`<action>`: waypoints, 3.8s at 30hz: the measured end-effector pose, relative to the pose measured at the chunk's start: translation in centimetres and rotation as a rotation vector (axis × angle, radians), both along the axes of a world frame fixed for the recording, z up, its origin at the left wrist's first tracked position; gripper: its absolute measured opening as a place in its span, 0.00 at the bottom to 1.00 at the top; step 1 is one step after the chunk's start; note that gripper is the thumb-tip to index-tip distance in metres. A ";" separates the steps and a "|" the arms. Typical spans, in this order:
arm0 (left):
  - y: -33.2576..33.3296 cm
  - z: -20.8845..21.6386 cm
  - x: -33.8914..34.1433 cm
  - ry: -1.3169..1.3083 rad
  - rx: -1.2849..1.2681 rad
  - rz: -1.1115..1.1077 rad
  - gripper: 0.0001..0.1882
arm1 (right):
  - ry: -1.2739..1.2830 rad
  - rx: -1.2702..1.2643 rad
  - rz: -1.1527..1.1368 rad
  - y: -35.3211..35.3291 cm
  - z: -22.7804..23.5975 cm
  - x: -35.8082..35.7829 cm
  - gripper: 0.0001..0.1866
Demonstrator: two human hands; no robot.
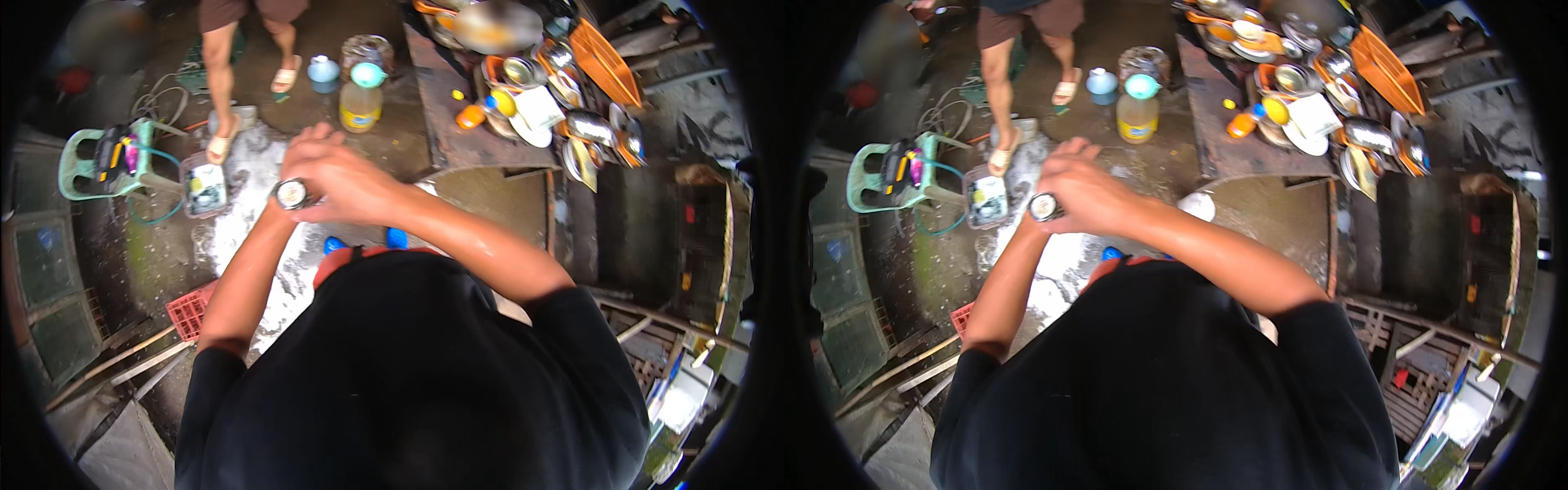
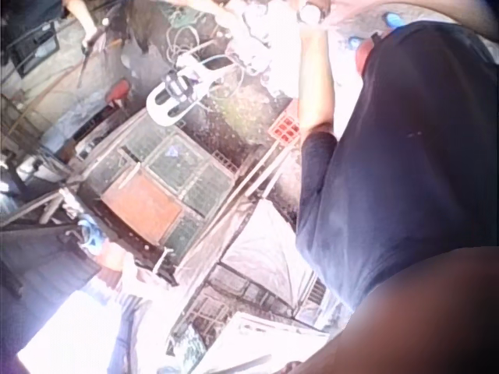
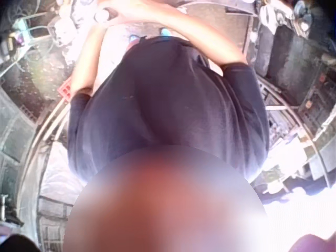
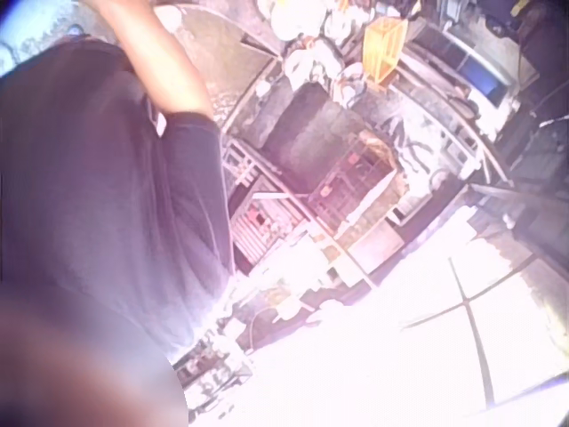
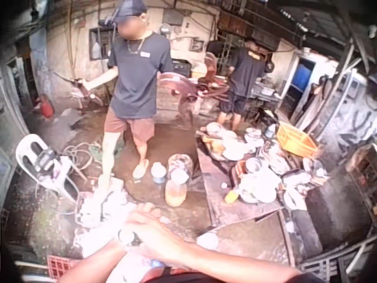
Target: The person washes a fan cage and blades using a hose and a brush in a wet workshop area. They rinse the parts thoroughly, scrub them, and then reassemble the fan before carrying it away.
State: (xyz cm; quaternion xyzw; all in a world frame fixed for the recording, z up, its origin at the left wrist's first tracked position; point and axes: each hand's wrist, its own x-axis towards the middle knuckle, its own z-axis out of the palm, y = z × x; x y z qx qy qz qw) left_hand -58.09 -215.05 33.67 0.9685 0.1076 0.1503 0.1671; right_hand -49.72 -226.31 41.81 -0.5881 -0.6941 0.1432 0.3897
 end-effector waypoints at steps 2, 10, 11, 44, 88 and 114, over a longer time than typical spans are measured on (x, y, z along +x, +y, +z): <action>1.9 2.0 1.1 -0.014 0.095 -0.004 0.20 | 0.100 0.098 -0.217 -1.4 0.5 0.2 0.17; -2.8 10.1 7.5 -0.403 -0.470 -0.296 0.17 | 1.309 -0.312 -0.057 -5.1 -3.6 2.7 0.29; -3.8 10.7 7.7 -0.375 -0.588 -0.324 0.18 | 1.264 -0.361 -0.123 -5.3 -3.9 3.1 0.30; -1.5 -9.3 -1.1 -0.014 -0.294 0.723 0.09 | -0.561 -0.627 -0.751 -12.9 -13.3 35.6 0.44; 12.8 -31.3 -28.9 0.441 -1.056 1.223 0.19 | 0.353 -1.367 -0.735 -4.1 -22.6 14.4 0.24; 33.8 -19.3 -20.7 -0.331 -1.129 1.647 0.09 | -0.388 -1.052 0.035 43.8 -25.2 26.7 0.31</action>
